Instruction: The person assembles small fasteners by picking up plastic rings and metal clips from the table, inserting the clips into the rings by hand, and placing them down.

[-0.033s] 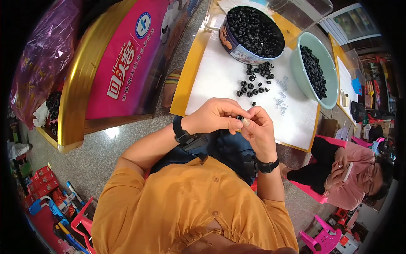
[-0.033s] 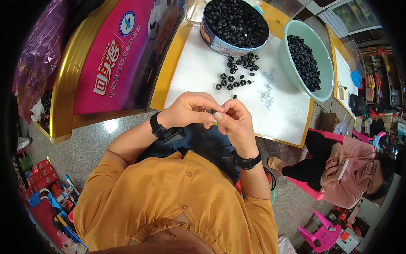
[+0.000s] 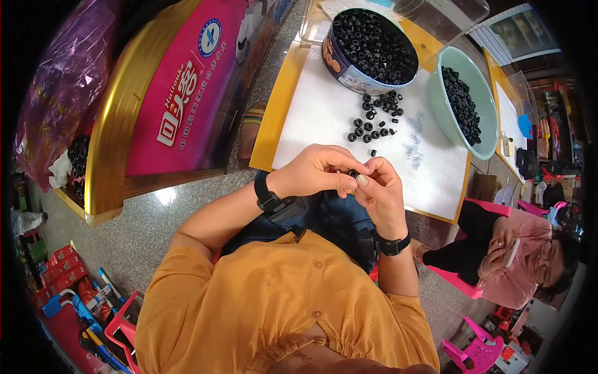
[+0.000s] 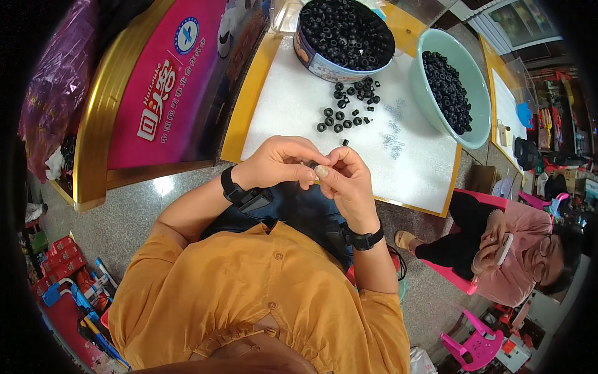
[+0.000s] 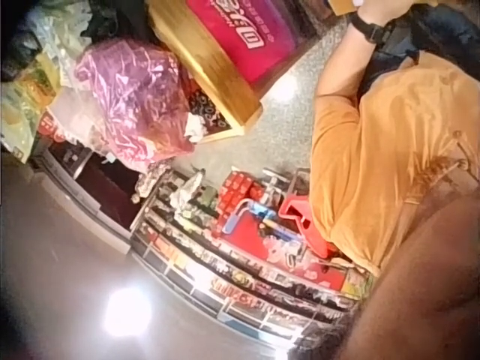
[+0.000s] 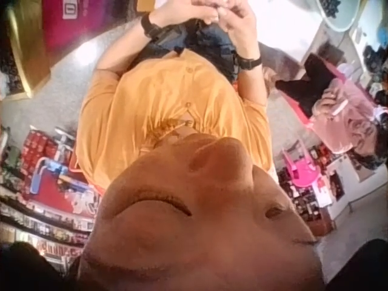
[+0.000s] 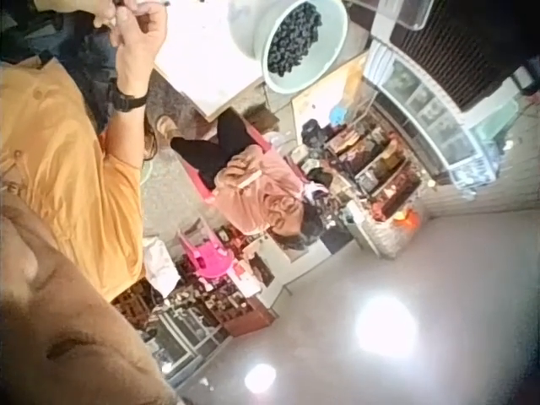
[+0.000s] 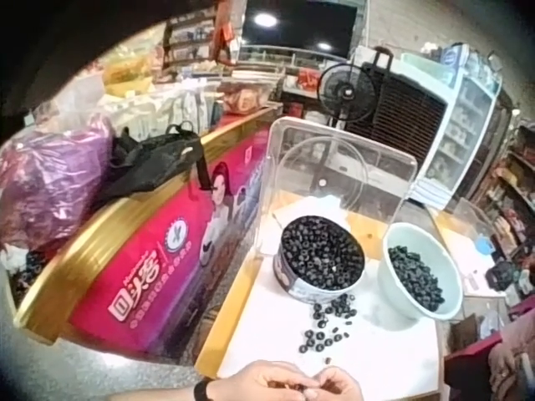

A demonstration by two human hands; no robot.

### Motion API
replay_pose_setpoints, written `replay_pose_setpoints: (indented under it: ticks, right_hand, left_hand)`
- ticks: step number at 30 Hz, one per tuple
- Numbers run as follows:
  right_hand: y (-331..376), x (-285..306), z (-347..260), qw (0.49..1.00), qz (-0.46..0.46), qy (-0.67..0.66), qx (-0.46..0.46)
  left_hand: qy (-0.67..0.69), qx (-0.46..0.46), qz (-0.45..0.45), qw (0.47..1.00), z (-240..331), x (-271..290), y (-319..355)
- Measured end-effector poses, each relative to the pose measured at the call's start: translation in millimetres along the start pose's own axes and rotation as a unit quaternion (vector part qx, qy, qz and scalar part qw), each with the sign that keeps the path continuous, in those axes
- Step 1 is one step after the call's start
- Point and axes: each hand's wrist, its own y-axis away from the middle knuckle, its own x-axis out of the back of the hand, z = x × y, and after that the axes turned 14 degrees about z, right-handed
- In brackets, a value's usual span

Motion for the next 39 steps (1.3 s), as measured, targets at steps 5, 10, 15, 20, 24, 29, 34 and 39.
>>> replay_pose_setpoints:
  ticks: [5,10,15,20,24,29,34,39]
  right_hand:
    - [4,5,10,1.000,0.002,-0.030,-0.003]
    - [7,7,17,0.997,0.018,-0.077,-0.011]
    - [8,10,21,0.996,0.031,-0.078,0.024]
    - [14,6,19,0.995,0.041,-0.077,0.055]
    - [15,6,17,0.994,0.031,-0.086,0.052]
    - [17,8,13,0.996,0.012,-0.073,0.041]
    - [7,15,-7,0.995,0.078,0.056,0.028]
    - [-26,31,-11,0.779,0.165,0.509,0.326]
  left_hand:
    - [0.018,-0.004,-0.012,1.000,-6,-6,1]
    - [-0.073,-0.102,0.009,0.992,-8,-6,2]
    - [-0.130,-0.132,0.052,0.981,-3,-16,4]
    - [-0.184,-0.154,0.067,0.969,1,-19,7]
    - [-0.200,-0.174,0.066,0.962,0,-19,8]
    - [-0.216,-0.187,0.064,0.956,2,-21,10]
    - [-0.125,-0.072,0.081,0.986,2,-22,8]
    - [-0.055,0.024,0.111,0.992,-9,-14,1]
